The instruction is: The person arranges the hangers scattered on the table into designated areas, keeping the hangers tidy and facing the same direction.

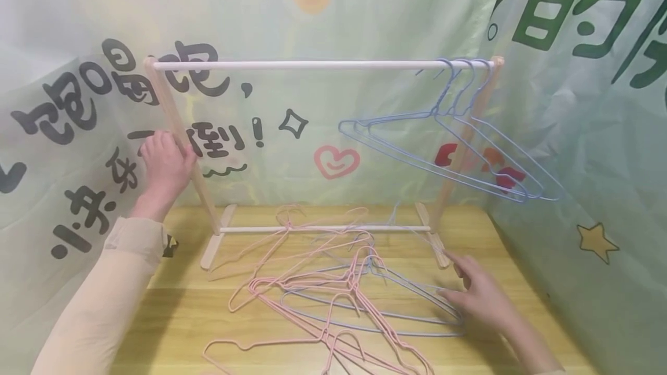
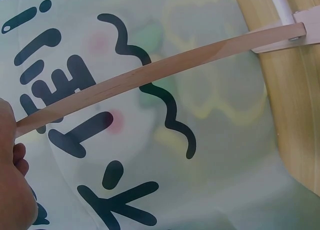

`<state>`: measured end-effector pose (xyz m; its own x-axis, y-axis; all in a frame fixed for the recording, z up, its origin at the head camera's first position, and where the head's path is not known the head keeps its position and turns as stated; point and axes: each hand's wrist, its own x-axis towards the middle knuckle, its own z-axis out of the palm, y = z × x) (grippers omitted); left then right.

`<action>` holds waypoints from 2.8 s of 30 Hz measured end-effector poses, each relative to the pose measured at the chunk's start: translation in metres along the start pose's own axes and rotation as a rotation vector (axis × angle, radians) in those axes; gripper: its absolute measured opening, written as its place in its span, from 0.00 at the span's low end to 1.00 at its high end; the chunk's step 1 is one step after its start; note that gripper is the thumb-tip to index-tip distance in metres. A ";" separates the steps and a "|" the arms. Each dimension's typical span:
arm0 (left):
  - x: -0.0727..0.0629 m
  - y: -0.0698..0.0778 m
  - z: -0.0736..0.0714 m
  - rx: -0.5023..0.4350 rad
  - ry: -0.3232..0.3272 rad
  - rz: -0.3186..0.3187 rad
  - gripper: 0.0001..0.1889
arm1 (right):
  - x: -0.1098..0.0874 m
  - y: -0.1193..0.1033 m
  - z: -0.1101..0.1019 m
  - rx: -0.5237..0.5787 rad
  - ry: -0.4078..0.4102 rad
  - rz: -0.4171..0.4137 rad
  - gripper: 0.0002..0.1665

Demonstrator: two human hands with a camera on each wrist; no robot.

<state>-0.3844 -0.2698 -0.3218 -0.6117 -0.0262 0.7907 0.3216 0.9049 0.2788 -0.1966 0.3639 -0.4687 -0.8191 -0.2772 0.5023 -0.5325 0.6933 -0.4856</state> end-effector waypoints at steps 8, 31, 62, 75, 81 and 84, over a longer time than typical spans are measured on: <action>0.001 0.000 0.002 -0.001 0.016 0.009 0.15 | -0.002 0.001 -0.026 -0.099 0.114 -0.087 0.52; 0.000 0.000 0.001 0.001 0.008 -0.002 0.15 | -0.012 -0.035 -0.111 -0.463 0.121 -0.133 0.51; -0.001 0.001 0.001 -0.006 0.018 0.011 0.15 | -0.048 -0.017 -0.124 -0.363 0.032 0.065 0.59; 0.000 -0.001 0.001 -0.007 0.038 0.030 0.15 | -0.076 -0.001 -0.072 -0.160 0.009 0.161 0.47; 0.001 -0.001 0.002 -0.014 0.022 0.006 0.15 | -0.084 0.004 -0.062 -0.183 -0.081 0.176 0.43; 0.001 -0.001 0.001 -0.017 0.019 -0.005 0.14 | -0.086 0.007 -0.062 -0.262 -0.117 0.197 0.38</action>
<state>-0.3864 -0.2703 -0.3219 -0.5993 -0.0388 0.7996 0.3310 0.8974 0.2917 -0.1169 0.4341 -0.4709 -0.9279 -0.1847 0.3239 -0.3007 0.8843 -0.3571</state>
